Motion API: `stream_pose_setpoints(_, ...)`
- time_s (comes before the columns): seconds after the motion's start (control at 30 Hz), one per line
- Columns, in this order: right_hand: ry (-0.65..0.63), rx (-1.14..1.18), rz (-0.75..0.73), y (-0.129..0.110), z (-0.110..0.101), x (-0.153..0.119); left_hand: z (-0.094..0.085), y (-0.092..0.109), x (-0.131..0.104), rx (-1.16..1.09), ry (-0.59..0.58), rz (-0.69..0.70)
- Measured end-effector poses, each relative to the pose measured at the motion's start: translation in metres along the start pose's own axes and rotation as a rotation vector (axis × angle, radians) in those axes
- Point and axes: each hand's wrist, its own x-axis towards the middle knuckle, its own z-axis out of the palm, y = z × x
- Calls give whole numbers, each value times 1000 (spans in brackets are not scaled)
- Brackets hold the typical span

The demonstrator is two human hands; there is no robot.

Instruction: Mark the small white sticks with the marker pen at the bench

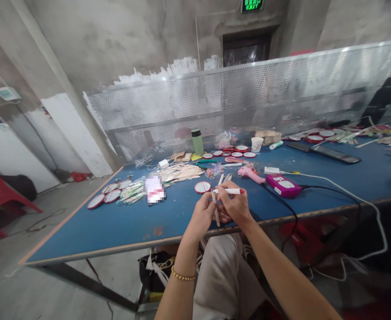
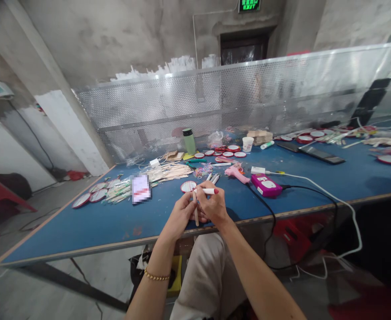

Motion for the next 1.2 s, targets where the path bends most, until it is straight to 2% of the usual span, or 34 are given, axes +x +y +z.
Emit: stream_pose_setpoints(1.2, 20, 4, 17, -2, -1, 0, 0, 1, 0, 20, 3, -21)
